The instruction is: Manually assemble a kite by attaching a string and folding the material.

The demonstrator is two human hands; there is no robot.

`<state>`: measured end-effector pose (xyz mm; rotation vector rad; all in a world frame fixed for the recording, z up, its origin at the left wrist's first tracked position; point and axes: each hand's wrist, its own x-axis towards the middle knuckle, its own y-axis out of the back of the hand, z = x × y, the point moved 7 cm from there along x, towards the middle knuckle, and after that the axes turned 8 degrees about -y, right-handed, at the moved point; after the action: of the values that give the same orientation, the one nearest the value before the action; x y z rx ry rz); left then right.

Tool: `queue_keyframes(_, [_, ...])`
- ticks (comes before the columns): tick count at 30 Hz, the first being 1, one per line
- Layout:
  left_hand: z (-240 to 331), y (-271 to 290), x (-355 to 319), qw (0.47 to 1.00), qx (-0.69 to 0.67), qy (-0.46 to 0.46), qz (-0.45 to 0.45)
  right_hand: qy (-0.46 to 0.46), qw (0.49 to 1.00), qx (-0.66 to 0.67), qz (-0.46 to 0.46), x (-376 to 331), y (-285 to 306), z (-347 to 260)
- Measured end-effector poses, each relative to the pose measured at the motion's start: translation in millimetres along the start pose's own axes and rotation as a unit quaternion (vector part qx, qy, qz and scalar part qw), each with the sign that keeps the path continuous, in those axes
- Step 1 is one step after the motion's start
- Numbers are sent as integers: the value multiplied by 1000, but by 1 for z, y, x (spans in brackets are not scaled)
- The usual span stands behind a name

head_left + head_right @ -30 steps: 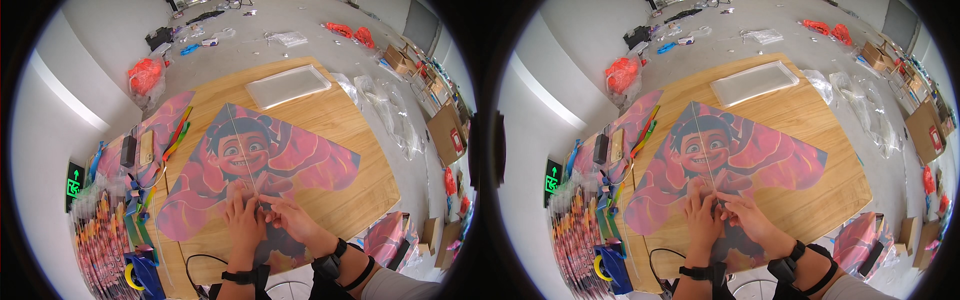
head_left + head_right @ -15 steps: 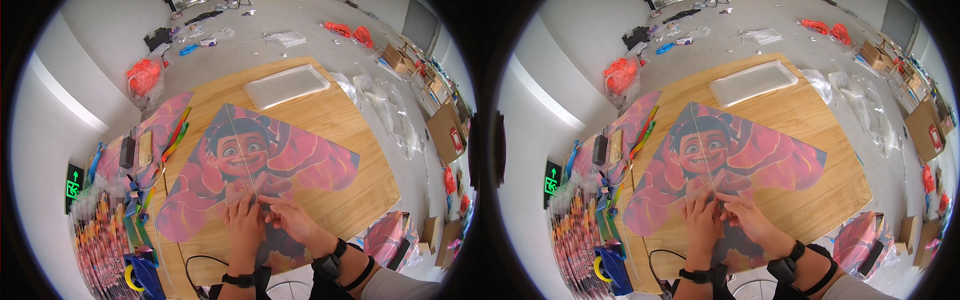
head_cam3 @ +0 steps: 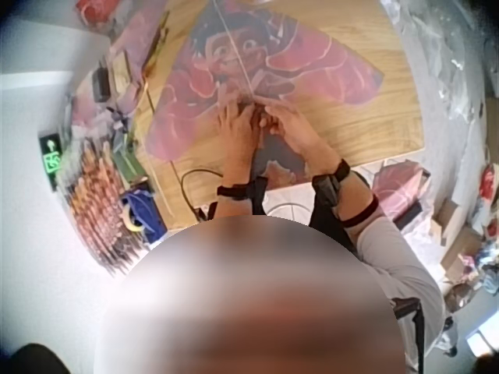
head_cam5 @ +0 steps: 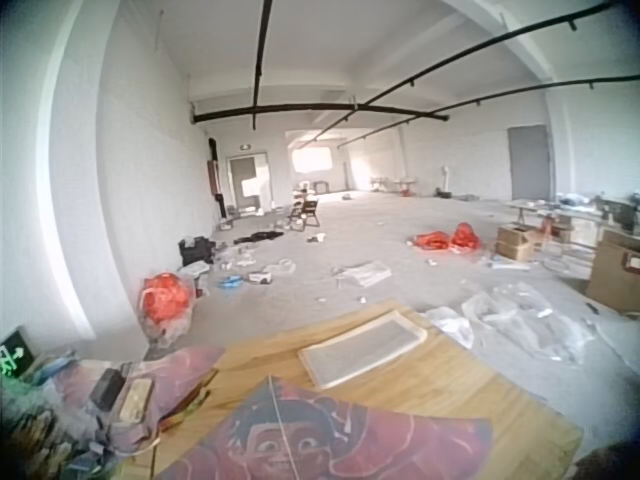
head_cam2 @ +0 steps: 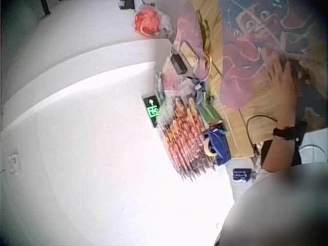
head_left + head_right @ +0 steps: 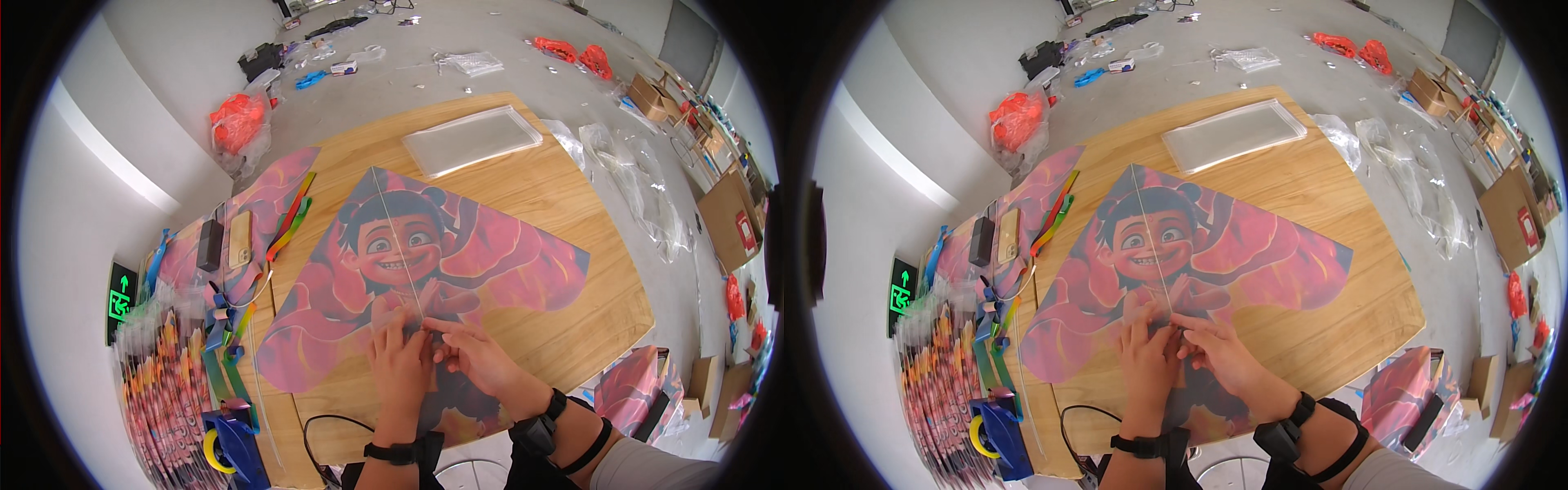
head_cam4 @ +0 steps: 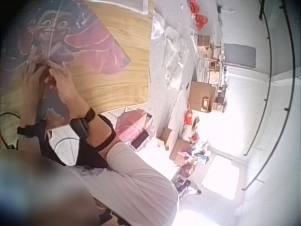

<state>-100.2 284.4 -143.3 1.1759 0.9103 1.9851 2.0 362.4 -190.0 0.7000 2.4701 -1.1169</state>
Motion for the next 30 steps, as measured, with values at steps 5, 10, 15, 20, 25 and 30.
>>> queue_keyframes(5, [-1,-3,-1,999,3,-39,10,0,1000,9,-3,1,-1,0])
queue_keyframes(10, [2,-3,2,998,-6,-61,13,-3,1000,21,-1,2,0,0])
queue_keyframes(15, [2,-5,1,998,-6,-63,8,-3,1000,28,3,1,2,0])
queue_keyframes(20, [1,-6,0,998,0,-70,11,-4,1000,19,10,4,4,2])
queue_keyframes(25, [2,-6,0,997,-8,-70,11,-2,1000,15,7,4,4,1])
queue_keyframes(30, [1,-8,-1,998,-16,-67,11,-6,1000,2,20,3,3,-1])
